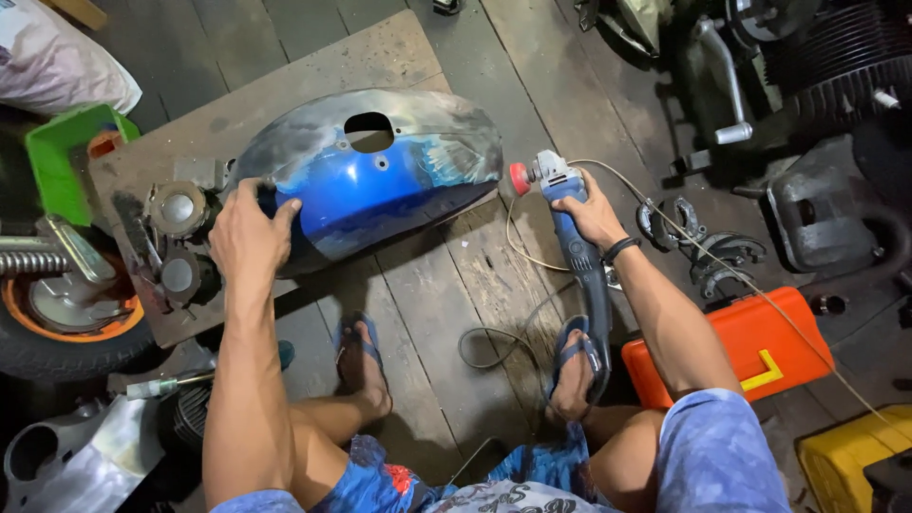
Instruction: Applying spray and using an angle grinder to sand and repair a motorcycle fuel tank.
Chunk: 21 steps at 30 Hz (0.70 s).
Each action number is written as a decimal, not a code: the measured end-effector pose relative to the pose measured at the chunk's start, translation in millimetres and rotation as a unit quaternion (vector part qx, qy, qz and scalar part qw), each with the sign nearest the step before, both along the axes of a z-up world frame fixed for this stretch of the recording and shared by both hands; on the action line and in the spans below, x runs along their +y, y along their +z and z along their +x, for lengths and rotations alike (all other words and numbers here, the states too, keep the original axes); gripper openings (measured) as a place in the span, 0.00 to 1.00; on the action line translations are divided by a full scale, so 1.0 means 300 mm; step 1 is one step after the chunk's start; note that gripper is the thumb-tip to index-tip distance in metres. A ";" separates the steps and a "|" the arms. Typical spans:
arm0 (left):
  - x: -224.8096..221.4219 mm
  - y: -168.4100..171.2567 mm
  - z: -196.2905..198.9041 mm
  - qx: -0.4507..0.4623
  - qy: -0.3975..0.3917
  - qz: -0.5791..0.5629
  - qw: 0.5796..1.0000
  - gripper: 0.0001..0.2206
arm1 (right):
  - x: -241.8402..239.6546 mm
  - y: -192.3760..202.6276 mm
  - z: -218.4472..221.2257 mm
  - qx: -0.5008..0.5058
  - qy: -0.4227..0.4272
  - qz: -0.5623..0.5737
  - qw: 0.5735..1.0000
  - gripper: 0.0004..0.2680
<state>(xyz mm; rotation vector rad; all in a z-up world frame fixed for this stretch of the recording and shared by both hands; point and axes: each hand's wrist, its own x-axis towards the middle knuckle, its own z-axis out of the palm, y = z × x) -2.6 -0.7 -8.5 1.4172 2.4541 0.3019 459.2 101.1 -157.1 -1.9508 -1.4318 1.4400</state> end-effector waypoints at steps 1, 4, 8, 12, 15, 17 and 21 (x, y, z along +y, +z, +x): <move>-0.001 -0.003 0.002 0.000 0.000 -0.001 1.000 0.20 | 0.006 -0.010 0.006 0.000 0.000 -0.001 1.000 0.38; -0.001 -0.001 0.000 0.002 -0.001 0.009 1.000 0.21 | 0.034 -0.019 -0.001 -0.010 0.007 0.004 1.000 0.38; -0.002 -0.009 -0.001 -0.002 -0.005 0.005 1.000 0.21 | 0.043 0.013 -0.023 0.000 -0.010 0.008 1.000 0.37; -0.001 -0.014 -0.007 0.000 -0.002 0.005 1.000 0.22 | 0.046 -0.047 0.004 -0.004 -0.008 0.005 1.000 0.38; -0.004 0.008 0.003 -0.009 -0.011 0.015 1.000 0.21 | -0.011 0.027 -0.019 -0.006 -0.010 -0.002 1.000 0.38; -0.001 -0.008 -0.003 -0.004 -0.011 0.014 1.000 0.21 | -0.006 0.006 -0.008 -0.021 -0.005 -0.005 1.000 0.38; -0.007 -0.014 -0.014 -0.006 -0.022 0.002 1.000 0.22 | -0.012 -0.017 -0.004 -0.067 0.000 -0.008 0.998 0.38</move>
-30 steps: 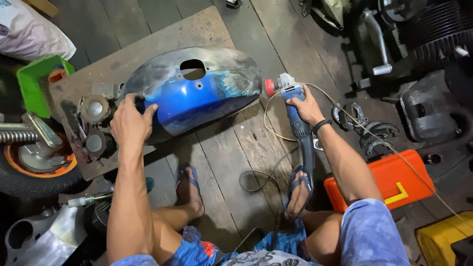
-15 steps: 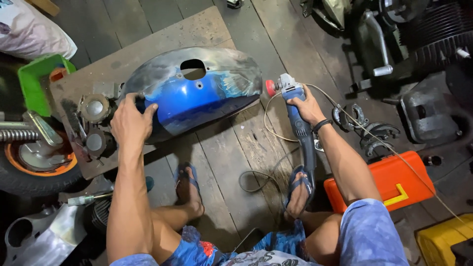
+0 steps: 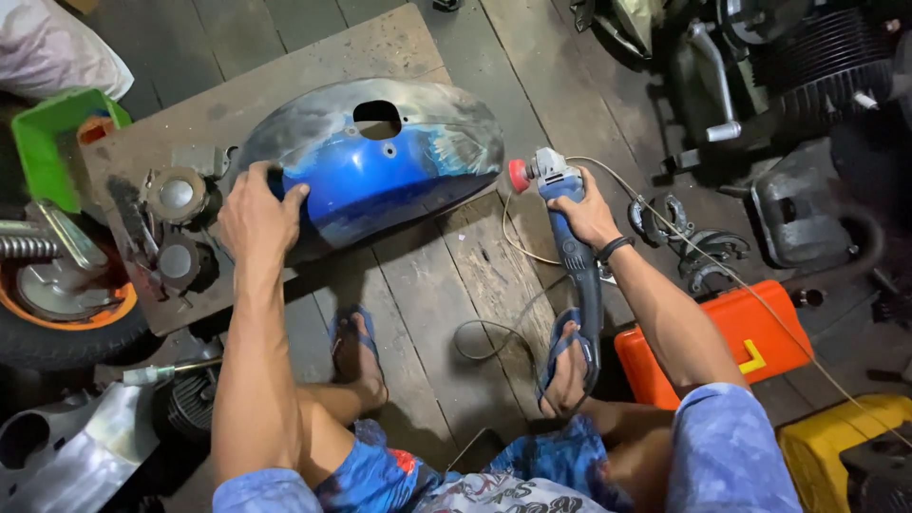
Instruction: Applying spray and using an angle grinder to sand and repair a motorcycle fuel tank.
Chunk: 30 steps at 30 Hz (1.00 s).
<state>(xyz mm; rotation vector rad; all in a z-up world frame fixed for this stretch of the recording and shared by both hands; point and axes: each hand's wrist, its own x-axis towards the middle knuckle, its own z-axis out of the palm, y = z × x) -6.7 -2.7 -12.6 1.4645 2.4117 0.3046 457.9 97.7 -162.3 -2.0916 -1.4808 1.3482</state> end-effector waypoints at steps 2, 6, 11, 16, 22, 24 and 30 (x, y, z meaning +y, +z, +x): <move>0.005 0.024 0.015 -0.009 0.010 -0.001 1.000 0.22 | -0.021 0.021 -0.023 -0.010 -0.006 0.004 1.000 0.37; 0.009 -0.032 -0.024 -0.011 0.006 -0.002 1.000 0.23 | -0.088 0.077 -0.087 -0.024 -0.028 0.005 0.999 0.36; 0.012 -0.015 -0.003 -0.014 0.022 0.010 1.000 0.21 | -0.163 0.118 -0.176 -0.016 -0.077 0.021 0.997 0.36; 0.010 -0.037 -0.009 -0.007 0.027 0.019 0.999 0.21 | -0.198 0.140 -0.209 -0.024 -0.090 0.021 0.995 0.37; 0.014 -0.065 -0.026 0.003 0.015 0.024 1.000 0.21 | -0.222 0.130 -0.205 -0.043 -0.089 0.015 0.995 0.37; 0.014 -0.064 -0.024 -0.004 0.016 0.025 1.000 0.21 | -0.234 0.139 -0.210 -0.043 -0.083 0.009 0.996 0.36; 0.002 -0.038 -0.015 -0.013 0.017 0.026 0.999 0.22 | -0.249 0.135 -0.228 -0.038 -0.057 0.018 0.997 0.37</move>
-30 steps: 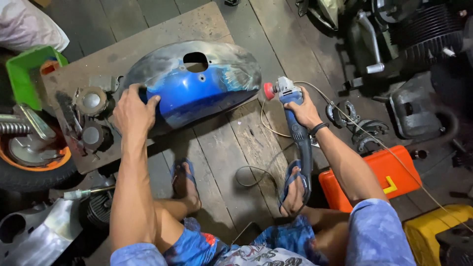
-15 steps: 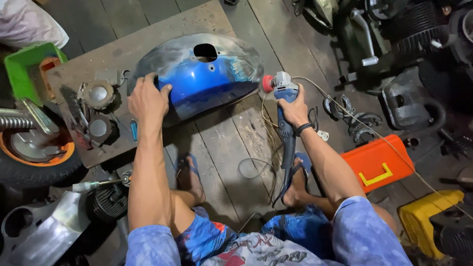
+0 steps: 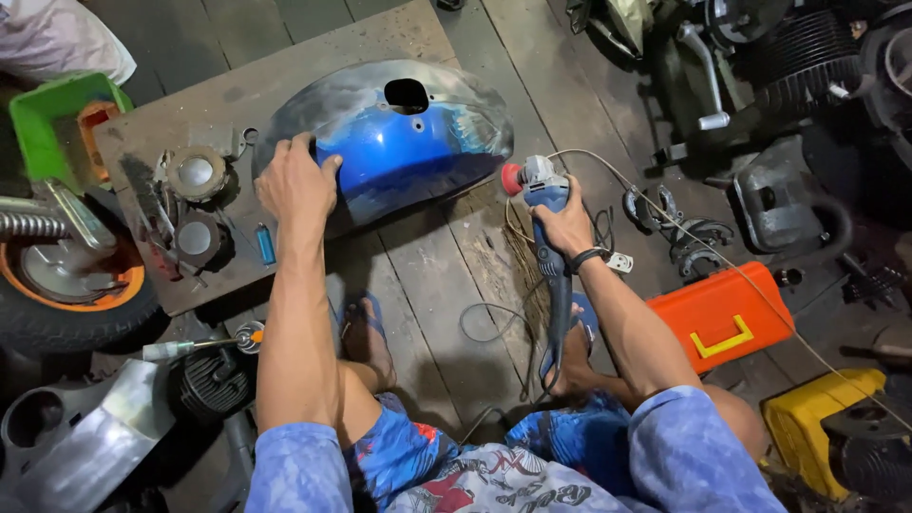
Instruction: Applying spray and using an angle grinder to sand and repair a motorcycle fuel tank.
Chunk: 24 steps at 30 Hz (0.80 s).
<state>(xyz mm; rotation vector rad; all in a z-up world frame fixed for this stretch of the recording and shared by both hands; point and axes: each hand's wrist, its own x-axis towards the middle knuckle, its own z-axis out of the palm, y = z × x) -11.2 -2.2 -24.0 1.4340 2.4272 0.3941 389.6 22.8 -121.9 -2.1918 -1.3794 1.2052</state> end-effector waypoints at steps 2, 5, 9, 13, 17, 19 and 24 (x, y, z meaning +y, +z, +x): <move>0.006 -0.003 0.003 0.001 0.000 0.000 1.000 0.22 | -0.012 0.008 0.005 -0.006 -0.011 -0.008 1.000 0.37; -0.005 0.000 0.000 -0.002 0.002 0.000 1.000 0.22 | -0.015 0.007 0.012 0.001 -0.031 -0.006 1.000 0.37; -0.009 -0.002 0.003 0.004 0.001 0.012 1.000 0.22 | 0.002 0.022 0.020 0.006 -0.033 0.011 0.999 0.37; -0.002 -0.008 -0.002 -0.003 -0.003 0.015 1.000 0.22 | 0.016 0.036 0.008 0.001 -0.022 0.013 1.000 0.37; -0.005 -0.009 -0.003 0.000 -0.005 0.009 1.000 0.22 | -0.004 0.071 -0.010 0.002 -0.023 0.018 1.000 0.37; -0.008 -0.001 -0.002 -0.001 -0.002 0.004 1.000 0.22 | -0.005 0.093 -0.021 0.001 -0.020 0.020 1.000 0.37; -0.018 0.027 0.012 -0.015 0.000 0.007 1.000 0.21 | 0.002 0.135 -0.038 0.009 -0.001 0.036 0.999 0.37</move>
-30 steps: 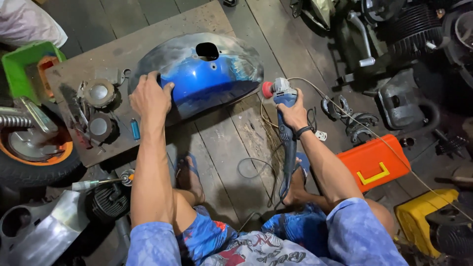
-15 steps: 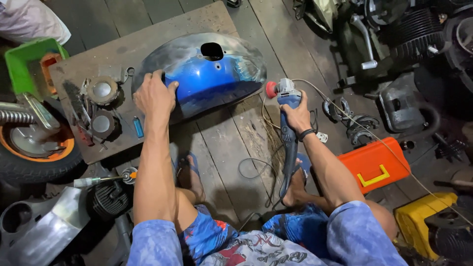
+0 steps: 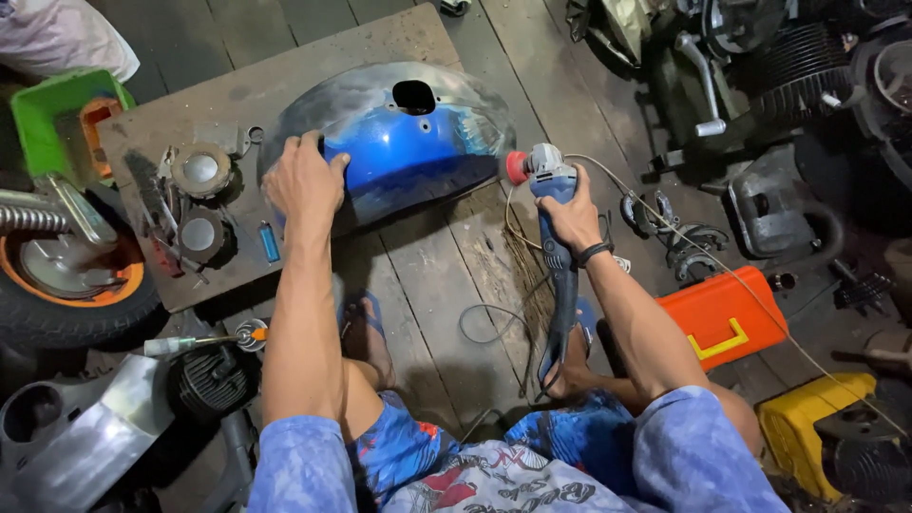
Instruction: Applying spray and using an angle grinder to sand and repair a motorcycle fuel tank.
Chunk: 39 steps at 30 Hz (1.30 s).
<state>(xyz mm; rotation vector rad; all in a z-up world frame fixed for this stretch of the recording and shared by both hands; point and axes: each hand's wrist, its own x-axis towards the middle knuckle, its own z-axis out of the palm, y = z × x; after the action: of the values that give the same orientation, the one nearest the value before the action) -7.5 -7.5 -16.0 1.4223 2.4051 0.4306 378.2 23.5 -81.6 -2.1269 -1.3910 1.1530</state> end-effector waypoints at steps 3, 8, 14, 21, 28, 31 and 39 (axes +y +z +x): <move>0.016 -0.038 -0.014 0.002 0.008 -0.014 1.000 0.22 | 0.010 -0.009 0.003 -0.006 0.015 0.008 1.000 0.37; 0.021 -0.049 -0.022 -0.009 0.005 -0.020 1.000 0.22 | -0.004 0.036 -0.016 -0.004 0.025 0.015 1.000 0.37; 0.028 -0.059 -0.030 -0.015 0.005 -0.028 0.999 0.23 | 0.001 0.038 -0.018 -0.005 0.037 0.016 0.999 0.37; 0.029 -0.057 -0.022 -0.019 0.012 -0.021 1.000 0.22 | 0.017 0.053 -0.024 -0.005 0.057 0.022 0.998 0.38; 0.013 -0.023 -0.010 -0.011 0.008 0.000 1.000 0.21 | 0.007 0.108 -0.049 -0.008 0.064 0.016 0.998 0.38; 0.007 -0.010 -0.007 -0.029 -0.007 0.004 1.000 0.22 | 0.017 0.100 -0.044 -0.017 0.068 0.018 0.997 0.37; 0.012 -0.031 -0.010 -0.025 0.004 0.007 1.000 0.21 | 0.018 0.140 -0.066 -0.011 0.077 0.016 0.997 0.37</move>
<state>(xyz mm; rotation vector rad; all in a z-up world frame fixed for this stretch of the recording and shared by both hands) -10.5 -3.9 -25.2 1.3916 2.3729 0.4790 358.2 29.0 -39.7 -2.0453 -1.5958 1.1574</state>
